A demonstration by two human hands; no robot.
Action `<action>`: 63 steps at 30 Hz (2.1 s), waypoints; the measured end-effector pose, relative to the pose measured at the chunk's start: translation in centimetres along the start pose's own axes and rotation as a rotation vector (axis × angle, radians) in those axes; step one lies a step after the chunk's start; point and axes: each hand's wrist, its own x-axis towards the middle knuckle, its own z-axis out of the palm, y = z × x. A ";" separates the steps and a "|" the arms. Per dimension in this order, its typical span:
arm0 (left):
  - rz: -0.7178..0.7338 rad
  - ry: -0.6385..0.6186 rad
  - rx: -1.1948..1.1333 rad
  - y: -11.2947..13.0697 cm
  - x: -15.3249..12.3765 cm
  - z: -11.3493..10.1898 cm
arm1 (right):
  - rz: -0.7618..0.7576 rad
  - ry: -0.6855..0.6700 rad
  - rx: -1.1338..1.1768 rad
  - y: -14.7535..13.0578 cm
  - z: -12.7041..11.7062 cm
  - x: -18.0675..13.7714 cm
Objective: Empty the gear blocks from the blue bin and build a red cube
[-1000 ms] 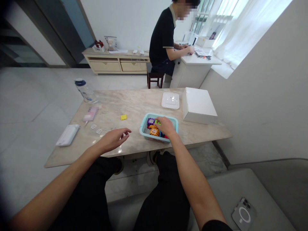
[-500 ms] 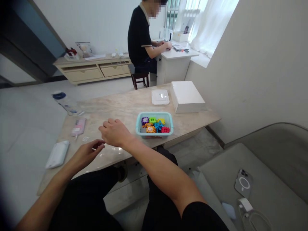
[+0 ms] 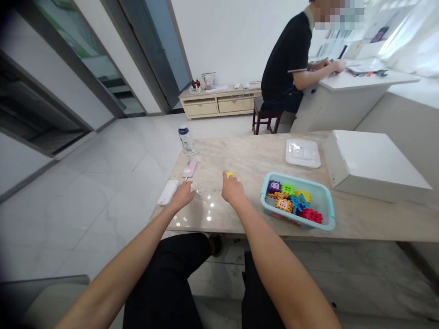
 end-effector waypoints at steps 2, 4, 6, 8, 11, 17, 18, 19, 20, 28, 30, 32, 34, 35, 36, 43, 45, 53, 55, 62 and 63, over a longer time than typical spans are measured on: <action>-0.020 0.038 0.018 -0.3 1.3 1.2 | 0.084 -0.017 0.018 1.5 1.0 0.8; -0.020 0.057 0.000 -0.7 2.0 2.7 | 0.163 -0.016 0.031 3.0 1.9 1.9; -0.018 0.044 -0.029 -1.2 2.3 4.0 | 0.224 0.000 0.035 4.1 2.8 2.9; 0.003 0.016 -0.052 -1.8 2.5 4.9 | 0.247 0.028 0.036 4.7 3.9 3.9; 0.046 -0.005 -0.081 -2.4 2.4 5.4 | 0.204 0.063 0.029 4.6 5.6 5.2; 0.078 0.004 -0.082 -2.7 1.8 4.9 | 0.096 0.061 -0.026 2.8 8.5 7.3; 0.082 0.004 -0.078 -2.7 1.7 4.8 | 0.095 0.064 -0.034 2.6 8.7 7.5; 0.083 0.007 -0.076 -2.7 1.6 4.8 | 0.095 0.068 -0.040 2.4 8.8 7.6; 0.081 0.012 -0.076 -2.8 1.5 4.9 | 0.098 0.071 -0.046 2.2 8.7 7.7; 0.065 0.069 -0.095 -3.7 1.7 5.6 | 0.140 0.052 -0.041 1.8 7.3 7.9; 0.048 0.074 -0.099 -3.7 1.6 5.5 | 0.121 0.018 -0.050 1.8 6.9 7.8; 0.024 0.078 -0.088 -3.5 1.5 5.2 | 0.101 -0.004 -0.069 1.6 6.3 7.4; 0.005 0.088 -0.065 -3.4 1.3 5.0 | 0.094 -0.012 -0.092 1.3 5.5 6.9; 0.000 0.098 -0.055 -3.3 1.3 4.9 | 0.086 -0.017 -0.105 1.2 5.1 6.5; -0.005 0.106 -0.054 -3.2 1.3 4.8 | 0.072 -0.023 -0.117 1.0 4.6 6.2; 0.111 0.147 -0.130 -1.1 2.5 4.1 | -0.099 -0.131 -0.097 0.4 0.7 3.7; 0.165 0.174 -0.145 0.5 2.6 3.5 | -0.191 -0.055 -0.075 0.3 -1.1 2.6; 0.397 0.258 -0.256 9.6 1.9 1.2 | -0.044 0.511 0.255 10.0 -9.2 -6.0; 0.442 0.265 -0.295 12.0 1.6 0.6 | 0.109 0.566 0.390 14.4 -9.7 -8.3; 0.552 0.267 -0.366 19.3 0.3 -0.4 | 0.331 0.652 0.421 23.4 -8.5 -12.3; 0.564 0.266 -0.365 20.2 0.2 -0.3 | 0.349 0.676 0.400 23.8 -8.4 -12.5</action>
